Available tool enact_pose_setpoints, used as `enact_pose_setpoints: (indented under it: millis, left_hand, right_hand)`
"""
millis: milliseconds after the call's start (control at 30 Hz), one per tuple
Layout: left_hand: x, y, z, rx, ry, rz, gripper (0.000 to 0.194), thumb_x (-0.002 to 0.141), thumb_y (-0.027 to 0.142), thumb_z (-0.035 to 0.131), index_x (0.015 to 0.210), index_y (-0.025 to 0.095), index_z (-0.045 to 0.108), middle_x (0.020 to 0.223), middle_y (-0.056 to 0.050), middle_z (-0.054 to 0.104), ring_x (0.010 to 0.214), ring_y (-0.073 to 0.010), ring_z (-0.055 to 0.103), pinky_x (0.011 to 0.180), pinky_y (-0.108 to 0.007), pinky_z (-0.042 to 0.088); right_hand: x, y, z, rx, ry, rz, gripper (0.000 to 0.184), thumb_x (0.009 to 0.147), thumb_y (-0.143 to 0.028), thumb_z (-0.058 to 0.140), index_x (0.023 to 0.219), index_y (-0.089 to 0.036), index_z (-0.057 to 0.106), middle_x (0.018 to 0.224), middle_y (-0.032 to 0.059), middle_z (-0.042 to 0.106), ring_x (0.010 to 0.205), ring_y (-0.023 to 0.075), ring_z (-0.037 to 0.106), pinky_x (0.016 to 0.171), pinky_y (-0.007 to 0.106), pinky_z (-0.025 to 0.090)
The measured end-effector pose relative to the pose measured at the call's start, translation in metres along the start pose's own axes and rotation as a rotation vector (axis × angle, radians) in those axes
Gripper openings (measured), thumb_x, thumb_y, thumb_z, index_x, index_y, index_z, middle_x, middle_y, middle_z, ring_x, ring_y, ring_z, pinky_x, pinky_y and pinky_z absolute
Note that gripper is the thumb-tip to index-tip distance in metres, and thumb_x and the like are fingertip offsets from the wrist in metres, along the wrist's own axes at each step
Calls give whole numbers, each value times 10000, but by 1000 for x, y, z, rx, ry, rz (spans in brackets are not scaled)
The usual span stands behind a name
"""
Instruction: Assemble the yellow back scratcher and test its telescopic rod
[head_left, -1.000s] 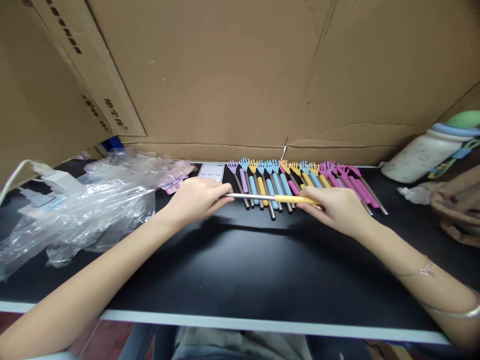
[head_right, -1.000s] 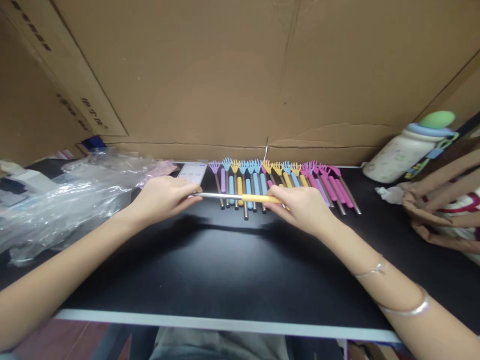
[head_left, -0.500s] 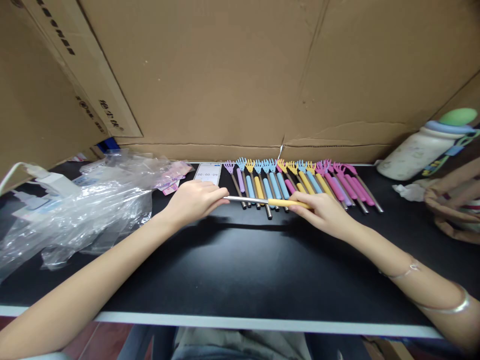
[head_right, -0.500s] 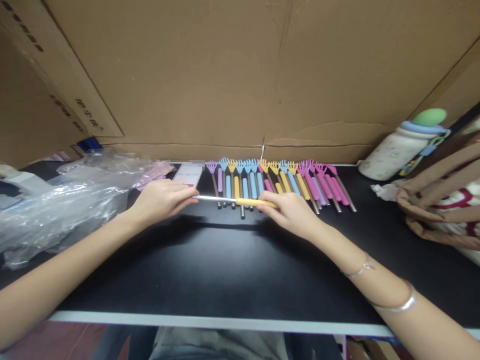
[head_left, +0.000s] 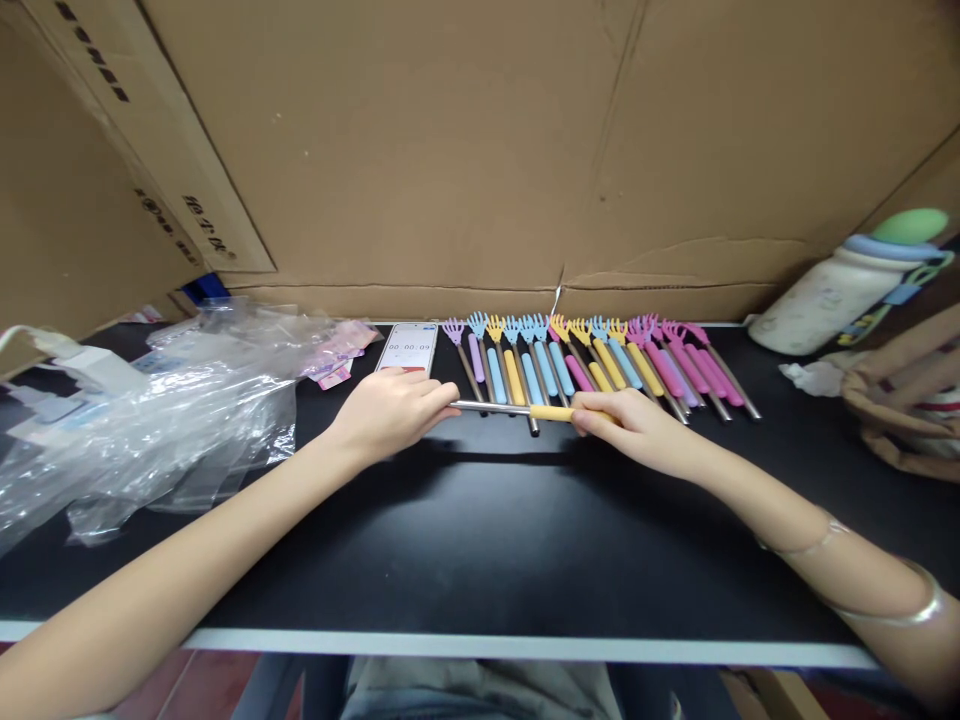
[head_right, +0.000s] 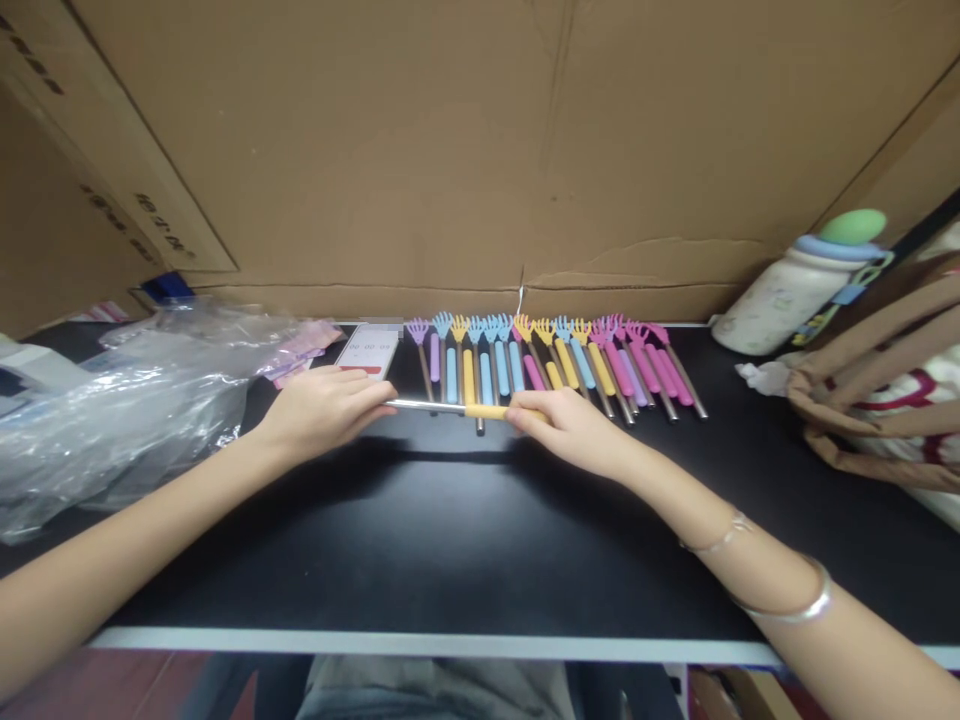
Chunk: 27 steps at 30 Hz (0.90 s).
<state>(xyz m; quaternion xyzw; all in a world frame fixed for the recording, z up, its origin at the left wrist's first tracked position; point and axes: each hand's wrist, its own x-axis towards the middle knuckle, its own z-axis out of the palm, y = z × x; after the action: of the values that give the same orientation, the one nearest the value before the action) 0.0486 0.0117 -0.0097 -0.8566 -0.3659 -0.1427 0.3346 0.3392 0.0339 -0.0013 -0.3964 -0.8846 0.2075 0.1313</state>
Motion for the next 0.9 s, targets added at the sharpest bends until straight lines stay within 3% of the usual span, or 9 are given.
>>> enact_pose_setpoints:
  millis: [467, 700, 900]
  left_hand:
    - [1, 9, -2, -59, -101, -20, 309, 916, 341, 327, 675, 179, 432, 516, 35, 535, 442, -98, 481, 437, -233, 204]
    - [-1, 11, -2, -95, -163, -56, 330, 926, 364, 266, 705, 185, 434, 499, 32, 512, 410, -92, 440, 425, -227, 146]
    - [-1, 12, -4, -100, -201, -62, 338, 921, 392, 259, 730, 193, 453, 476, 31, 487, 403, -96, 434, 423, -223, 126]
  right_hand:
    - [-3, 4, 13, -357, 220, -124, 300, 875, -449, 374, 786, -201, 518, 576, -25, 535, 478, 90, 444, 499, 202, 289]
    - [-5, 1, 14, -525, 372, -207, 297, 880, -431, 385, 808, -201, 558, 686, -1, 622, 606, 114, 546, 536, 219, 320]
    - [-7, 0, 15, -635, 427, -238, 283, 883, -399, 396, 820, -195, 581, 754, 14, 638, 685, 120, 570, 546, 225, 319]
